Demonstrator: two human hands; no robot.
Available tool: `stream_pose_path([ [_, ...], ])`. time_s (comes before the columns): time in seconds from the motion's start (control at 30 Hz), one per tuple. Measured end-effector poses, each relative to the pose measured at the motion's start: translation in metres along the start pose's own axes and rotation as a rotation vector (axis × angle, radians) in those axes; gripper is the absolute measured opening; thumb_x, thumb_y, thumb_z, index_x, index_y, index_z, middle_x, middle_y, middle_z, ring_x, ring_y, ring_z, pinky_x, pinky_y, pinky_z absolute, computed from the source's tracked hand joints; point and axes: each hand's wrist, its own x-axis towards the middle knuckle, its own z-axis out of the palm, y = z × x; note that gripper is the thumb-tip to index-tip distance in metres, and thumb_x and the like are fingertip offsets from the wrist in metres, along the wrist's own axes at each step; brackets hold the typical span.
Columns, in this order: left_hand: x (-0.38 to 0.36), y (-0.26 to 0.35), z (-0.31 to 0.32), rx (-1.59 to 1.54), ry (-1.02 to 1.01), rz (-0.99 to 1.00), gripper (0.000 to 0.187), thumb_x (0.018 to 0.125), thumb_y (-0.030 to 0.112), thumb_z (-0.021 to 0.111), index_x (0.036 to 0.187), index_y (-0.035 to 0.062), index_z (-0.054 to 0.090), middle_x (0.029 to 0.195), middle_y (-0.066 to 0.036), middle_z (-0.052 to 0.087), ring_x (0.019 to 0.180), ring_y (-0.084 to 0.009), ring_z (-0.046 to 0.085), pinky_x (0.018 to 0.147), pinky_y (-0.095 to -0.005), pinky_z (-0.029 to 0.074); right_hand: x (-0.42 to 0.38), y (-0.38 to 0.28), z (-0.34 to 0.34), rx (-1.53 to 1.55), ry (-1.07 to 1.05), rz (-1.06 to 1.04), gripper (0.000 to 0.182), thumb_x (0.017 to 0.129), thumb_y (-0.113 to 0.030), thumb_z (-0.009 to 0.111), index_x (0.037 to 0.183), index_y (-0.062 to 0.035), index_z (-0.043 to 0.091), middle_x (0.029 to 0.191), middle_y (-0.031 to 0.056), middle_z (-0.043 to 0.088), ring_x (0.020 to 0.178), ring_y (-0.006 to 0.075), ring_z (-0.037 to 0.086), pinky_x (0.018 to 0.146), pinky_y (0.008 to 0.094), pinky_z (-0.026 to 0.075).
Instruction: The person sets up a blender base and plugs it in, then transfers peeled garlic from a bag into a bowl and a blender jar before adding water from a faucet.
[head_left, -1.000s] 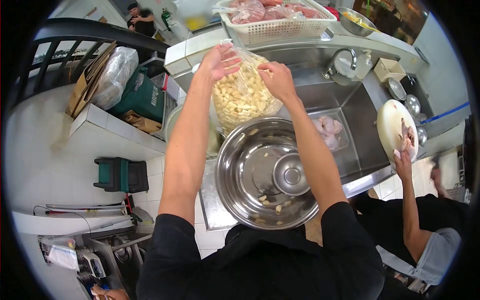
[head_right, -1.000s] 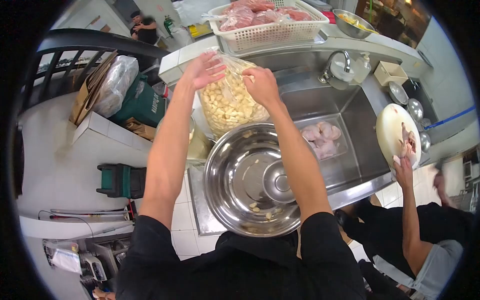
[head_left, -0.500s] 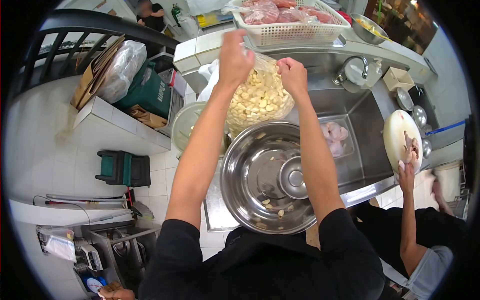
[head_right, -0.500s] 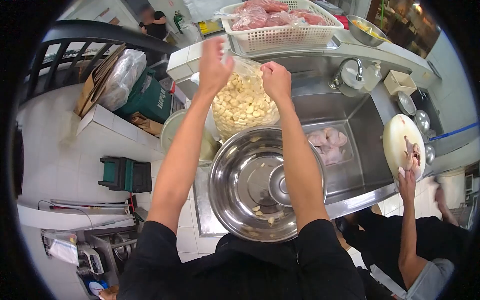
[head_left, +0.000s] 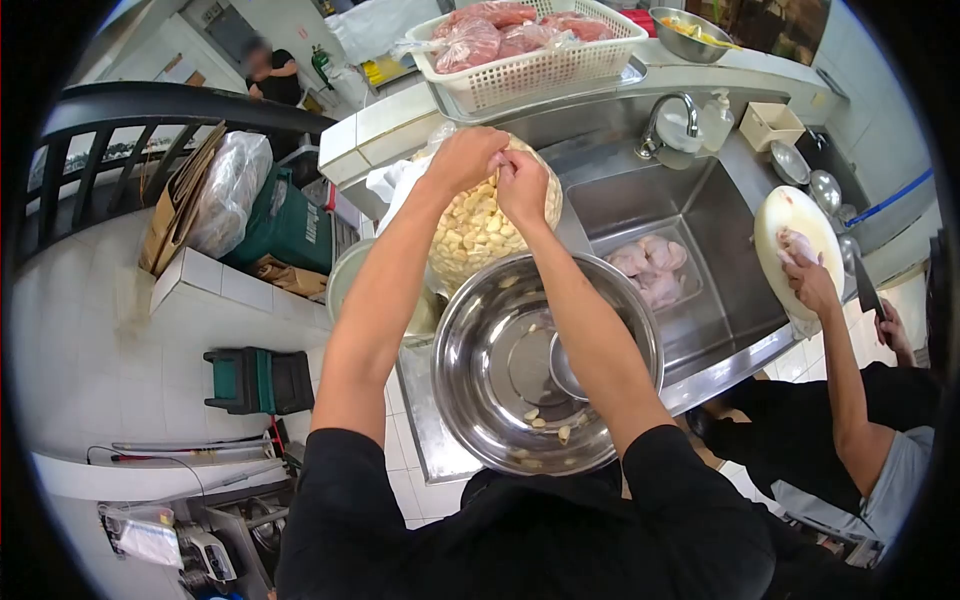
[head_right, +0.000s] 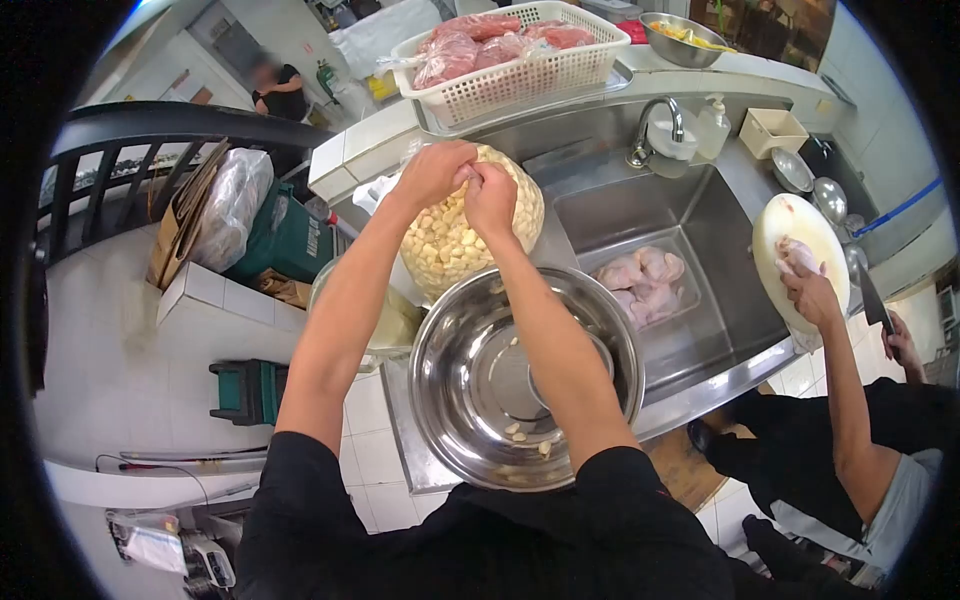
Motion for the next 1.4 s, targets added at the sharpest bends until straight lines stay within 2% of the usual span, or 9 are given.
stream_pose_path([
  [0.07,-0.002,-0.005,0.015,-0.057,0.020,-0.068,0.008,0.075,0.009,0.054,0.077,0.0025,0.057,0.074,-0.017,0.058,0.075,-0.0390,0.057,0.065,-0.0466,0.045,-0.003,0.006,0.008,0.340,0.029,0.218,0.013,0.080,-0.006,0.055,0.079,0.0008,0.066,0.074,0.0172,0.064,0.068,0.0276,0.062,0.063,0.0387,0.046],
  [0.17,0.003,-0.011,0.029,-0.166,0.058,-0.143,0.013,0.074,0.011,0.051,0.070,0.0004,0.057,0.069,-0.021,0.058,0.069,-0.0414,0.057,0.065,-0.0474,0.045,0.002,0.015,-0.005,0.309,-0.131,0.263,0.018,0.080,-0.004,0.049,0.074,0.0013,0.065,0.066,0.0154,0.063,0.058,0.0233,0.059,0.059,0.0356,0.044],
  [0.53,0.001,-0.011,0.058,-0.131,0.241,-0.399,0.017,0.077,0.014,0.052,0.071,0.0027,0.062,0.068,-0.021,0.060,0.068,-0.0415,0.059,0.063,-0.0461,0.046,-0.007,0.016,-0.025,0.377,-0.275,0.129,0.017,0.078,-0.003,0.044,0.067,-0.0012,0.056,0.057,0.0076,0.053,0.055,0.0143,0.051,0.054,0.0305,0.039],
  [0.63,0.002,-0.015,0.049,-0.241,0.174,-0.350,0.015,0.077,0.012,0.053,0.075,0.0029,0.064,0.072,-0.021,0.062,0.071,-0.0404,0.060,0.067,-0.0466,0.047,-0.009,0.023,-0.034,0.376,-0.313,0.146,0.016,0.078,-0.004,0.046,0.066,-0.0012,0.055,0.058,0.0071,0.052,0.055,0.0146,0.050,0.054,0.0304,0.038],
  [0.7,0.004,-0.022,0.030,-0.296,-0.240,-0.269,0.011,0.076,0.010,0.054,0.074,0.0029,0.063,0.071,-0.018,0.061,0.071,-0.0343,0.061,0.066,-0.0400,0.047,-0.006,0.020,-0.040,0.368,-0.357,0.223,0.015,0.078,-0.005,0.047,0.065,-0.0013,0.054,0.058,0.0070,0.052,0.055,0.0151,0.049,0.054,0.0305,0.038],
  [0.8,0.010,-0.023,-0.004,-0.380,-0.215,-0.116,0.011,0.076,0.009,0.054,0.075,0.0024,0.064,0.070,-0.017,0.061,0.072,-0.0312,0.061,0.067,-0.0380,0.047,0.009,0.018,-0.032,0.371,-0.327,0.179,0.013,0.076,-0.005,0.049,0.064,-0.0014,0.053,0.058,0.0061,0.050,0.056,0.0151,0.049,0.054,0.0306,0.038],
  [0.93,0.003,-0.012,-0.007,-0.211,-0.125,-0.173,0.014,0.075,0.009,0.053,0.076,0.0023,0.065,0.074,-0.019,0.062,0.075,-0.0348,0.061,0.069,-0.0412,0.047,0.025,0.015,-0.014,-0.027,-0.132,-0.427,0.029,0.076,-0.027,0.069,0.069,-0.0033,0.054,0.062,0.0127,0.054,0.060,0.0353,0.052,0.059,0.0440,0.042],
  [1.1,0.014,0.013,-0.007,0.030,-0.116,-0.482,0.016,0.077,0.012,0.051,0.075,0.0017,0.064,0.082,-0.023,0.064,0.081,-0.0417,0.060,0.074,-0.0484,0.047,0.013,0.001,-0.020,-0.145,-0.109,-0.300,0.025,0.080,-0.023,0.064,0.068,-0.0036,0.054,0.062,0.0156,0.056,0.062,0.0370,0.055,0.060,0.0475,0.043],
  [1.4,0.006,0.003,0.021,0.054,0.031,-0.454,0.021,0.081,0.020,0.051,0.082,0.0057,0.065,0.087,-0.022,0.065,0.082,-0.0430,0.062,0.075,-0.0510,0.049,0.023,0.025,0.011,-0.259,-0.074,-0.054,0.016,0.078,-0.019,0.064,0.070,-0.0050,0.062,0.069,0.0205,0.063,0.067,0.0412,0.062,0.061,0.0501,0.048],
])
